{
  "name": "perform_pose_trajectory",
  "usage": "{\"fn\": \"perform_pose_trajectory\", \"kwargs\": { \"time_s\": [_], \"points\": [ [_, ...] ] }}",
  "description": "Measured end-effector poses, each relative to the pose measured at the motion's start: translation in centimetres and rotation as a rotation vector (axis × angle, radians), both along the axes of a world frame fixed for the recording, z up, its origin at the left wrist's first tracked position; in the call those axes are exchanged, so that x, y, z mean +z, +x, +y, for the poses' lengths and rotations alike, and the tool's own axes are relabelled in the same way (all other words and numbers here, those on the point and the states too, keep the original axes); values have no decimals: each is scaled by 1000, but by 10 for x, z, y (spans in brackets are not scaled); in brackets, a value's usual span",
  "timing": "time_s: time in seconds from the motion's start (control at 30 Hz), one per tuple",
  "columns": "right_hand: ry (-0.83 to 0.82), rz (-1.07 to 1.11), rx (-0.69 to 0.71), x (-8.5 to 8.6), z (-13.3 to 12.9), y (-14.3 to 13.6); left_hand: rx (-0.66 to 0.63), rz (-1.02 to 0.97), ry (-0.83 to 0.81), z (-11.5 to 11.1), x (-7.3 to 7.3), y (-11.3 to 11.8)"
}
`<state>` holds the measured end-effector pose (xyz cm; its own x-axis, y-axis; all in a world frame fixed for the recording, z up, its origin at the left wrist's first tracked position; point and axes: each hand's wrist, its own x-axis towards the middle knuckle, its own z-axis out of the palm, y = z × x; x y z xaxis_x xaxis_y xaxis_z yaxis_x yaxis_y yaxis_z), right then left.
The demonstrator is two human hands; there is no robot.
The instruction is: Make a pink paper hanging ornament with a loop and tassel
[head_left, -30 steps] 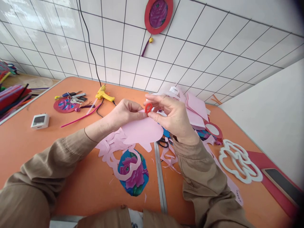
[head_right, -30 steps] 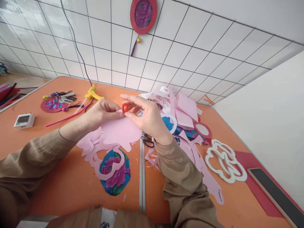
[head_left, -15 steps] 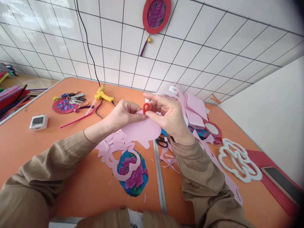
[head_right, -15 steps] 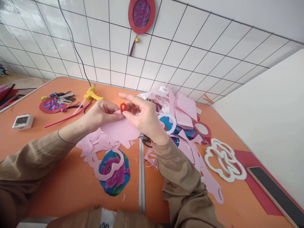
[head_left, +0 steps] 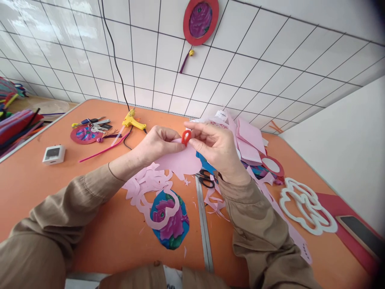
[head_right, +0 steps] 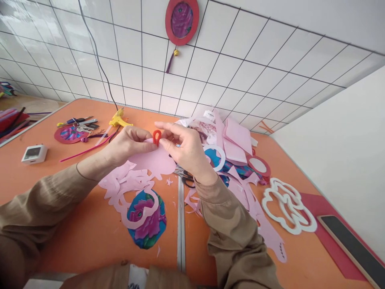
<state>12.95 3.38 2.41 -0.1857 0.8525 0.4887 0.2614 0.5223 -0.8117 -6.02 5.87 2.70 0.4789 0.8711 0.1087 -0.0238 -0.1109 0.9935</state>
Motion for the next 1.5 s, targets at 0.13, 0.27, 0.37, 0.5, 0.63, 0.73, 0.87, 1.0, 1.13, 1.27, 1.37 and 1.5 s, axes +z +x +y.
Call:
{"fn": "perform_pose_trajectory", "kwargs": {
  "time_s": [0.13,0.27,0.37,0.5,0.63,0.73,0.87,1.0,1.13,1.27,1.37,1.5],
  "points": [
    [-15,-2,7,1,-1,0,-15,3,44,-1,0,-1],
    [-29,-4,-1,2,-3,0,-16,1,76,-1,1,-1],
    [-30,-13,-4,4,-3,1,-11,3,69,0,0,-1],
    [-14,-29,17,5,-2,4,-23,-15,-55,-1,-2,-1],
    [-34,-55,20,5,0,5,5,-10,-115,-2,-4,0],
    [-40,-63,1,3,2,6,22,-1,-110,-2,-5,0],
    [-28,-55,-22,0,5,6,-30,29,-116,-1,-3,-3],
    [-18,-48,-32,0,5,4,-32,23,-116,0,-3,-4],
    [-29,-25,11,2,3,1,20,-15,-84,0,-4,-3],
    [-78,56,3,1,5,7,-38,21,-25,-4,2,-6],
    [-142,111,5,-2,17,8,-174,75,102,-15,10,-9],
    [-193,-67,73,-9,54,-24,-340,120,187,-35,19,-9]
  ]
}}
